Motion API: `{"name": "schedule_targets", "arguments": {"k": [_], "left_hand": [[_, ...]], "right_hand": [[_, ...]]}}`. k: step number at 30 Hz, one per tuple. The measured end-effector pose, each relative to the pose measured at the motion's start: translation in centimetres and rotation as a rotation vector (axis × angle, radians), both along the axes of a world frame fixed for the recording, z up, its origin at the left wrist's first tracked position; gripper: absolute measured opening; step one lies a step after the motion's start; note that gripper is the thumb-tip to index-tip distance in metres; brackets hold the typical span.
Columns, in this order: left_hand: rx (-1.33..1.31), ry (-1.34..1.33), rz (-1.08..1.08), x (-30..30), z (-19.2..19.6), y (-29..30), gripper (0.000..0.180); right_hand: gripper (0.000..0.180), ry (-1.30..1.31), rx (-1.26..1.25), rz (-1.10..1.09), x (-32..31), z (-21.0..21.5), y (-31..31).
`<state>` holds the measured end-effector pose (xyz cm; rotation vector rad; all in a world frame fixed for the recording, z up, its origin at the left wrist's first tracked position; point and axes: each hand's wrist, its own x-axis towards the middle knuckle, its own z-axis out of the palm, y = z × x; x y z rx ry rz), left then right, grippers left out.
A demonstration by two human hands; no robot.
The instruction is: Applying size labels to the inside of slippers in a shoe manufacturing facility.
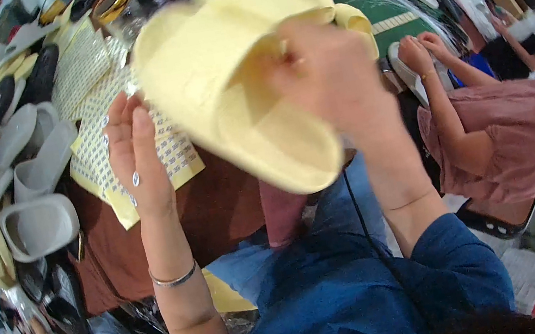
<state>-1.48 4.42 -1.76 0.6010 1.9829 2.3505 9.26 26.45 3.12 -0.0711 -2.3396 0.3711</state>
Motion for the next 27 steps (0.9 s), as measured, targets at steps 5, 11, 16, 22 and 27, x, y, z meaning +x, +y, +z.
{"name": "schedule_targets", "arguments": {"k": [5,11,16,22,27], "left_hand": [[-0.129,-0.111,0.021,-1.0,-1.6,-1.4,0.059],[-0.244,0.080,0.037,-0.1,-0.7,-0.1,0.066],[-0.377,0.148,0.021,0.2,-0.8,0.0,0.065],[-0.298,0.099,0.066,0.0,-1.1,-0.4,0.065],[-0.308,0.008,0.087,-0.5,-0.9,-0.5,0.072]], "right_hand": [[0.033,-0.025,-0.067,0.186,0.3,-0.6,-1.3],[0.027,0.053,-0.009,-0.387,0.7,-4.1,15.3],[0.029,-0.562,0.035,-0.644,0.7,-13.7,25.2],[0.031,-0.739,-0.057,-0.479,-2.3,-23.8,28.5],[0.039,-0.560,-0.134,-0.399,-6.6,-29.7,31.6]]}}
